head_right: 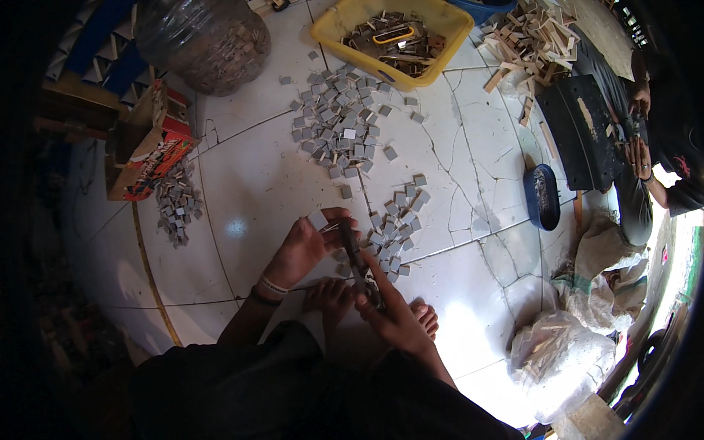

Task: The person sits on the floor and repeatedly picks up small grey matchbox bodies and wooden matchsticks. Using pliers, they insert a matchstick into each box body and place the assembled unit on the floor. Another person works nearby with similar materials.

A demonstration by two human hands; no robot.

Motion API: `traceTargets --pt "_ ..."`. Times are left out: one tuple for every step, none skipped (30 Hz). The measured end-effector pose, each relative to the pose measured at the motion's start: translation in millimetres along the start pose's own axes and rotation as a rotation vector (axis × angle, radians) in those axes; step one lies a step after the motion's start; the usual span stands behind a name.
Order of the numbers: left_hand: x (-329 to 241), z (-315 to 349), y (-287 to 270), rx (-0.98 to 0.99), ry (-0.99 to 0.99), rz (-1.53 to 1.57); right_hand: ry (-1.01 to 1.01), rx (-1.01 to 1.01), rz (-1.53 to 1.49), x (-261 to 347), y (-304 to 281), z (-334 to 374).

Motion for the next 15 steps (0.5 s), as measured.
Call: traceTargets --pt "2 0 0 0.070 -0.006 0.042 0.038 0.042 -0.045 -3 1 1" --pt "5 0 -1 0.098 -0.028 0.008 0.061 0.069 -0.081 -5 2 1" --pt "7 1 -3 0.094 -0.067 0.010 0.071 0.115 -0.082 -7 3 1" --pt "9 3 -4 0.100 -0.094 0.006 0.067 0.147 -0.074 -8 5 1" --pt "9 4 -5 0.105 -0.120 0.000 0.063 0.166 -0.064 -8 5 2" --pt "8 6 -6 0.090 -0.143 0.056 0.058 0.186 -0.054 -9 6 2" --pt "6 6 -7 0.117 -0.139 0.067 0.053 0.193 -0.043 -8 6 4" --pt "3 6 -10 0.132 -0.150 0.077 0.048 0.200 -0.031 -8 6 4" --pt "1 6 -11 0.156 -0.152 0.094 0.039 0.198 -0.027 -8 6 5" --pt "0 7 -13 0.137 -0.163 0.090 0.031 0.196 -0.024 -8 8 5" --pt "-1 7 -14 0.127 -0.165 0.093 0.022 0.189 -0.003 -7 8 6" --pt "-2 7 -14 0.133 -0.158 0.111 0.041 0.207 -0.038 -8 9 6" --pt "-2 8 -15 0.113 -0.165 0.092 0.061 0.220 -0.055 -8 9 6" --pt "-2 8 -14 0.108 -0.163 0.089 0.072 0.225 -0.064 -8 10 6" --pt "-3 9 -13 0.113 -0.156 0.091 0.075 0.224 -0.066 -8 10 6"
Point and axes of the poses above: each hand's wrist, its own z-axis away from the middle knuckle, its own y-axis out of the palm, x = y × z, the point moved 3 cm from there along -z, towards the middle knuckle, and after that the axes turned 11 degrees about y, right-handed, at the moved point
